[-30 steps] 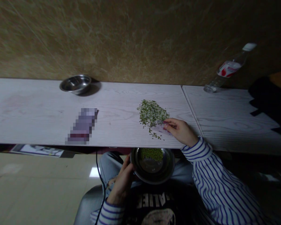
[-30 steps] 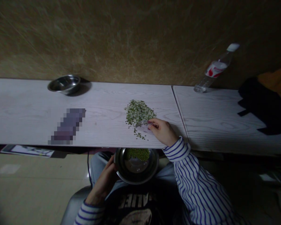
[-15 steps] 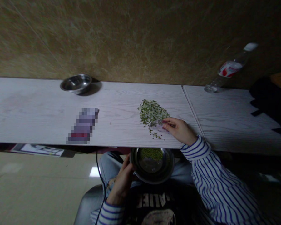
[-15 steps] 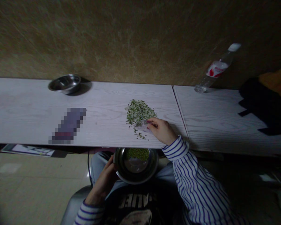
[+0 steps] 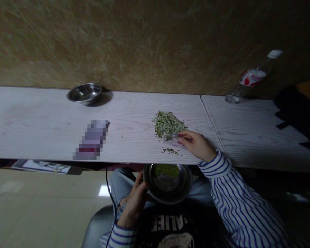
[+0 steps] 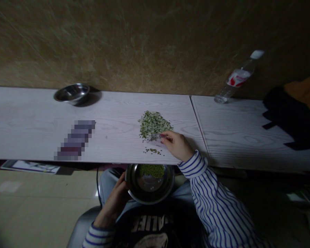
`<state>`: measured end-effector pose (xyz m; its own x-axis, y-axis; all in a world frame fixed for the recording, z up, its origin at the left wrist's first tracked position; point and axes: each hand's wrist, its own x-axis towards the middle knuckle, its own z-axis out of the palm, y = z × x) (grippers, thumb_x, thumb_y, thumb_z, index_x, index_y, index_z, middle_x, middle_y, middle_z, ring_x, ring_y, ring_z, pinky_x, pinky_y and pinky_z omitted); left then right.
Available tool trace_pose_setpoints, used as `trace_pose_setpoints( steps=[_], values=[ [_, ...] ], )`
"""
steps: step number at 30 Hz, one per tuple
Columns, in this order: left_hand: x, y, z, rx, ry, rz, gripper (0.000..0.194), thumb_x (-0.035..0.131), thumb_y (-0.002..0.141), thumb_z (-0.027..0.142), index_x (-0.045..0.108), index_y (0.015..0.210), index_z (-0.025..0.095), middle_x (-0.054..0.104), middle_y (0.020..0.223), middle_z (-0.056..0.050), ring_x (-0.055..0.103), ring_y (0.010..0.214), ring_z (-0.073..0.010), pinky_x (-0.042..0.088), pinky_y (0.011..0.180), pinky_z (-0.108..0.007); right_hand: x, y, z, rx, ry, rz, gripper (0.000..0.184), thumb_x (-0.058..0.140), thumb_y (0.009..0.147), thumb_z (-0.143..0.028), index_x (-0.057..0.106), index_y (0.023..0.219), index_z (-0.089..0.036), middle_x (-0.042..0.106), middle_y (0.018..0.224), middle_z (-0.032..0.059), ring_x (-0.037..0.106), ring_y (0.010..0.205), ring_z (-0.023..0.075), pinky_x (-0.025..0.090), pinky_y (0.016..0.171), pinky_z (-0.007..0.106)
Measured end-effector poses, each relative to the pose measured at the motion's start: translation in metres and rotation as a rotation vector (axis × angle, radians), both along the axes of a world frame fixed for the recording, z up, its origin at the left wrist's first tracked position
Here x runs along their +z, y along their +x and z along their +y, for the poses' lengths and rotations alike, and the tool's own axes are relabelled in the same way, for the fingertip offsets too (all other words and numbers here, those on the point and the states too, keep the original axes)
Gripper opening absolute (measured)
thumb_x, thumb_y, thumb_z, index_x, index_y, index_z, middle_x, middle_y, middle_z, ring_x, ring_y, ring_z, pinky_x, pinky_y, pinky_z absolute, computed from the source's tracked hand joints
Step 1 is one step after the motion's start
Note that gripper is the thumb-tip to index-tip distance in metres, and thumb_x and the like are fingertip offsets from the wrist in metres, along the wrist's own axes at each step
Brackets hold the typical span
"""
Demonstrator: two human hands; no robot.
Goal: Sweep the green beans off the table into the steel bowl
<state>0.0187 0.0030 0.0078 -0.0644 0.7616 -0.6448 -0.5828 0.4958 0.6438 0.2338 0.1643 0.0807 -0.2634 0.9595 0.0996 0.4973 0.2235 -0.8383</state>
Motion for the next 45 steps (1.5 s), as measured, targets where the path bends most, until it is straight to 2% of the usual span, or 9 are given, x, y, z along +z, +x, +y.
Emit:
trace_pose_setpoints(
  steps=[3, 9, 16, 20, 24, 29, 37, 40, 45],
  values=[
    [0.001, -0.001, 0.000, -0.016, -0.012, 0.006, 0.053, 0.069, 0.066, 0.022, 0.062, 0.118, 0.025, 0.062, 0.075, 0.004, 0.055, 0.071, -0.0173, 0.045, 0.063, -0.028, -0.003, -0.002, 0.001, -0.007, 0.012, -0.013, 0.018, 0.063, 0.080, -0.018, 0.070, 0.096, -0.020, 0.076, 0.081, 0.0043, 0.071, 0.075, 0.0180, 0.057, 0.072, 0.031],
    [-0.003, -0.002, -0.001, -0.021, -0.026, 0.003, 0.062, 0.071, 0.064, 0.025, 0.059, 0.125, 0.024, 0.069, 0.094, -0.003, 0.060, 0.080, -0.0210, 0.047, 0.065, -0.030, -0.008, 0.002, 0.008, -0.076, 0.005, -0.016, 0.018, 0.061, 0.080, -0.019, 0.070, 0.096, -0.019, 0.075, 0.079, 0.0044, 0.071, 0.072, 0.0182, 0.056, 0.067, 0.031],
    [-0.002, 0.000, 0.000, -0.052, 0.013, 0.007, 0.057, 0.068, 0.068, 0.025, 0.057, 0.124, 0.023, 0.068, 0.092, -0.003, 0.060, 0.081, -0.0214, 0.048, 0.065, -0.031, -0.001, 0.015, 0.014, -0.114, 0.031, 0.042, 0.018, 0.062, 0.079, -0.022, 0.069, 0.095, -0.019, 0.076, 0.081, 0.0052, 0.071, 0.074, 0.0190, 0.057, 0.069, 0.031],
    [-0.002, 0.000, 0.000, -0.054, 0.006, 0.004, 0.058, 0.068, 0.066, 0.026, 0.058, 0.124, 0.023, 0.066, 0.083, 0.000, 0.059, 0.077, -0.0211, 0.047, 0.064, -0.031, -0.003, 0.018, 0.017, -0.146, 0.075, 0.012, 0.019, 0.061, 0.080, -0.022, 0.069, 0.096, -0.019, 0.076, 0.080, 0.0048, 0.071, 0.074, 0.0195, 0.057, 0.070, 0.031],
    [0.002, 0.001, 0.002, -0.054, 0.000, 0.011, 0.060, 0.068, 0.065, 0.026, 0.058, 0.124, 0.023, 0.065, 0.082, 0.000, 0.058, 0.074, -0.0202, 0.047, 0.062, -0.030, -0.006, 0.013, 0.016, -0.121, 0.060, -0.020, 0.019, 0.061, 0.081, -0.021, 0.070, 0.097, -0.021, 0.076, 0.082, 0.0047, 0.071, 0.074, 0.0196, 0.057, 0.070, 0.032],
    [0.007, 0.002, 0.002, -0.063, -0.007, 0.011, 0.059, 0.067, 0.066, 0.024, 0.056, 0.124, 0.023, 0.062, 0.078, 0.001, 0.055, 0.072, -0.0185, 0.046, 0.061, -0.029, 0.000, 0.007, 0.008, -0.067, 0.020, -0.030, 0.019, 0.062, 0.080, -0.020, 0.071, 0.097, -0.019, 0.076, 0.085, 0.0064, 0.072, 0.076, 0.0204, 0.057, 0.071, 0.033],
    [0.003, 0.003, 0.002, -0.054, -0.003, 0.002, 0.057, 0.067, 0.066, 0.024, 0.058, 0.122, 0.022, 0.063, 0.080, 0.001, 0.055, 0.068, -0.0171, 0.046, 0.059, -0.028, 0.001, 0.012, 0.005, -0.106, 0.001, 0.000, 0.019, 0.062, 0.079, -0.019, 0.071, 0.096, -0.018, 0.076, 0.086, 0.0073, 0.072, 0.079, 0.0208, 0.058, 0.076, 0.035],
    [0.001, 0.002, 0.001, -0.048, 0.000, -0.007, 0.058, 0.068, 0.065, 0.024, 0.058, 0.122, 0.022, 0.061, 0.077, 0.002, 0.055, 0.068, -0.0171, 0.046, 0.059, -0.028, 0.000, 0.010, 0.002, -0.081, -0.008, -0.002, 0.018, 0.062, 0.079, -0.018, 0.070, 0.096, -0.018, 0.076, 0.087, 0.0074, 0.072, 0.080, 0.0204, 0.058, 0.077, 0.034],
    [-0.004, 0.001, 0.001, -0.042, -0.011, -0.012, 0.059, 0.067, 0.066, 0.022, 0.057, 0.123, 0.023, 0.064, 0.082, 0.001, 0.057, 0.072, -0.0175, 0.046, 0.060, -0.027, 0.000, 0.014, -0.001, -0.053, -0.030, 0.002, 0.019, 0.062, 0.080, -0.021, 0.070, 0.097, -0.017, 0.076, 0.084, 0.0073, 0.072, 0.077, 0.0202, 0.058, 0.072, 0.033]
  ],
)
